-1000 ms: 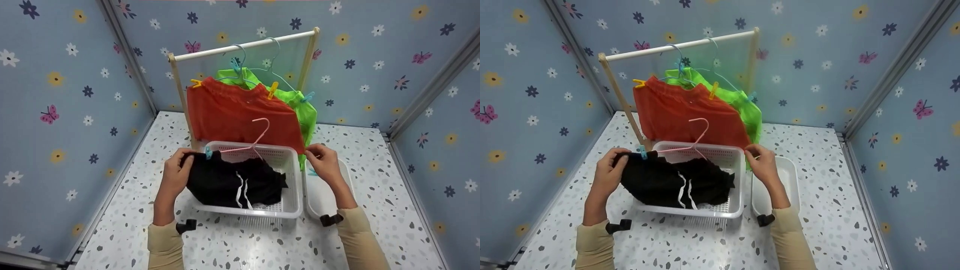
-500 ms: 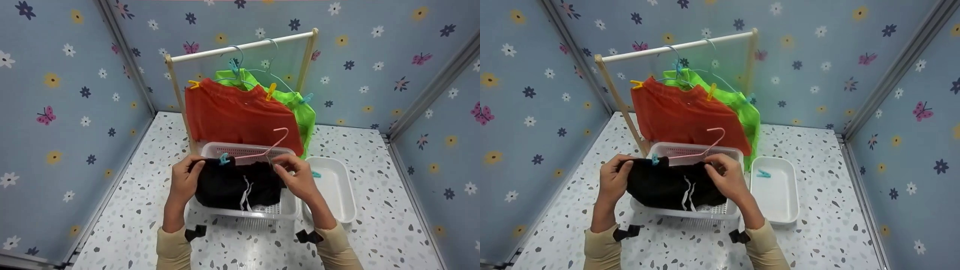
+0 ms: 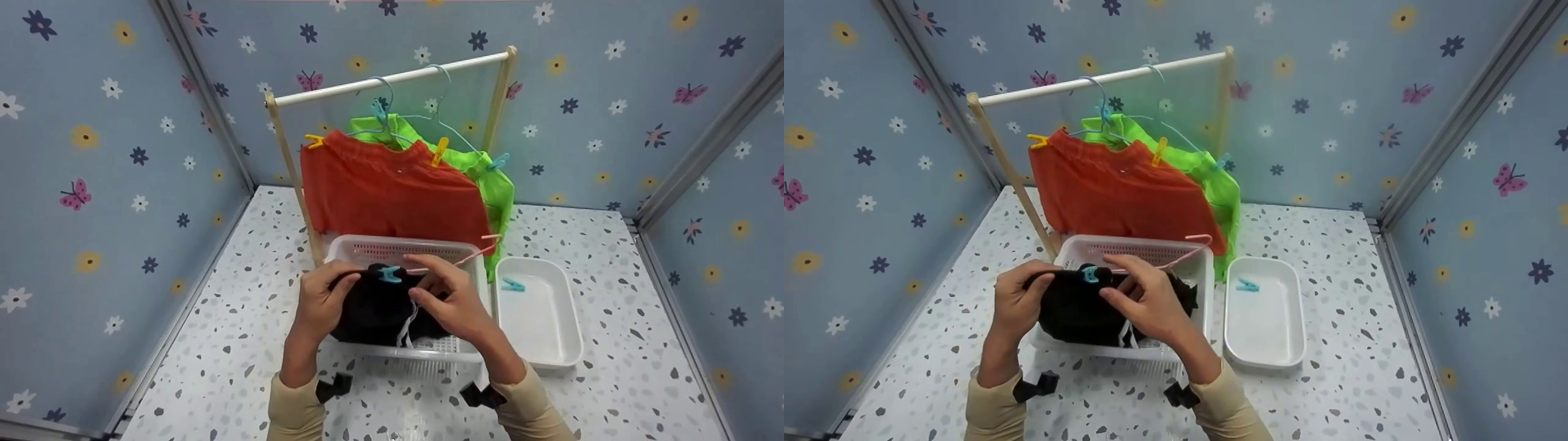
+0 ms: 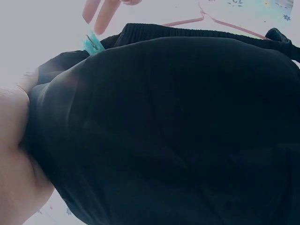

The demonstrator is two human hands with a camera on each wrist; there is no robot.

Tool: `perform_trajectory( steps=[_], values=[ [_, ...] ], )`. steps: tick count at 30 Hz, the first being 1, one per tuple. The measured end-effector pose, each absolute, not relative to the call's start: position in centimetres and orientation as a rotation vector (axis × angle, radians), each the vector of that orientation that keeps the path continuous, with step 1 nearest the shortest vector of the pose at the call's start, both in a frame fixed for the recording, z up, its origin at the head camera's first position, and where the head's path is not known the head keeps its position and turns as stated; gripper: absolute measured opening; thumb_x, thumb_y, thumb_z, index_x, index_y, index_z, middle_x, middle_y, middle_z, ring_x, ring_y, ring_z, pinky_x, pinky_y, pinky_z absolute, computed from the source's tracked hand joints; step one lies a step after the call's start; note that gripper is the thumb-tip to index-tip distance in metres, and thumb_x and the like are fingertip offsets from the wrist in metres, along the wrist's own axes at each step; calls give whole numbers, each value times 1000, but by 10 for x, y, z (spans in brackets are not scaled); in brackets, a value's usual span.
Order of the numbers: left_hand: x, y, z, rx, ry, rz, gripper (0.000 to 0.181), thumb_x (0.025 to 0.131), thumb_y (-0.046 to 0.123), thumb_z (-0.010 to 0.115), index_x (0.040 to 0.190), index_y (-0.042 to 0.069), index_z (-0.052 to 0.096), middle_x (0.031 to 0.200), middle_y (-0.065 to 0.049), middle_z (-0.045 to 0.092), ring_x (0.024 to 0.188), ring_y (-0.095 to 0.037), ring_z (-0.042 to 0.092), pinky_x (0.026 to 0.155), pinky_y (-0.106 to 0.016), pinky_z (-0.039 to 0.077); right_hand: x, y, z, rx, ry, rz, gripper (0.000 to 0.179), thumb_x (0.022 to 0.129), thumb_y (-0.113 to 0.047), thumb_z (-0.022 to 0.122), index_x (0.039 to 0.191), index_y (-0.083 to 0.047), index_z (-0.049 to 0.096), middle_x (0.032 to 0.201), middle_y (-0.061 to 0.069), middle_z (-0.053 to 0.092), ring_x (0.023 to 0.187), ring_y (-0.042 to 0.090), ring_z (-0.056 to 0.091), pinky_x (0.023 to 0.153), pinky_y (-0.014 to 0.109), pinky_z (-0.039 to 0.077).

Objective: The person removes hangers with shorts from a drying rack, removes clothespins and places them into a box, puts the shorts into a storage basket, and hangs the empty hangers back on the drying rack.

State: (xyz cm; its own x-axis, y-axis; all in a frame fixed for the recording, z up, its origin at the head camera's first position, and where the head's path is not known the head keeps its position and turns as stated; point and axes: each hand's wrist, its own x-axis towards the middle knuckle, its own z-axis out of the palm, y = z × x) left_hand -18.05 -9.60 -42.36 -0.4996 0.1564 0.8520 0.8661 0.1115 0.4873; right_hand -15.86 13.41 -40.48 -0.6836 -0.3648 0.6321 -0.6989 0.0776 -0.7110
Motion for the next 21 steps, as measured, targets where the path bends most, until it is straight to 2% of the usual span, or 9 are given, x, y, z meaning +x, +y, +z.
perform_trajectory(
  steps=[4,9,13,16,21],
  values=[
    [-179,-95,-424,-1023,-1758,-1455,5,88,-6,65,89,-10,68,82,-20,67,75,-27,65,76,-24,50,-157,129,-407,1098,-2055,1604,41,80,15,68,120,12,58,106,26,63,65,22,62,54,35,51],
    [-177,-92,-423,-1041,-1767,-1473,6,88,-4,65,89,-9,69,83,-19,68,77,-26,65,77,-24,50,-159,126,-412,1093,-2007,1586,40,76,18,70,115,13,60,104,25,64,60,22,61,52,33,50],
    [-174,-89,-422,-1059,-1766,-1468,8,89,-1,65,89,-8,69,83,-18,68,77,-25,66,76,-24,50,-161,124,-417,1086,-1953,1591,36,76,19,71,110,10,62,92,20,66,55,22,58,49,31,50],
    [-172,-88,-421,-1072,-1775,-1465,5,87,-5,66,90,-8,69,83,-18,68,77,-23,65,76,-24,50,-163,123,-420,1104,-1868,1610,34,75,20,71,107,9,63,85,19,65,53,22,58,47,29,49],
    [-172,-86,-419,-1108,-1797,-1455,12,82,-14,66,91,-8,69,84,-17,68,80,-22,65,77,-25,50,-167,125,-427,1154,-1728,1609,28,76,20,70,102,11,65,95,25,66,53,24,60,50,27,51]
  ],
)
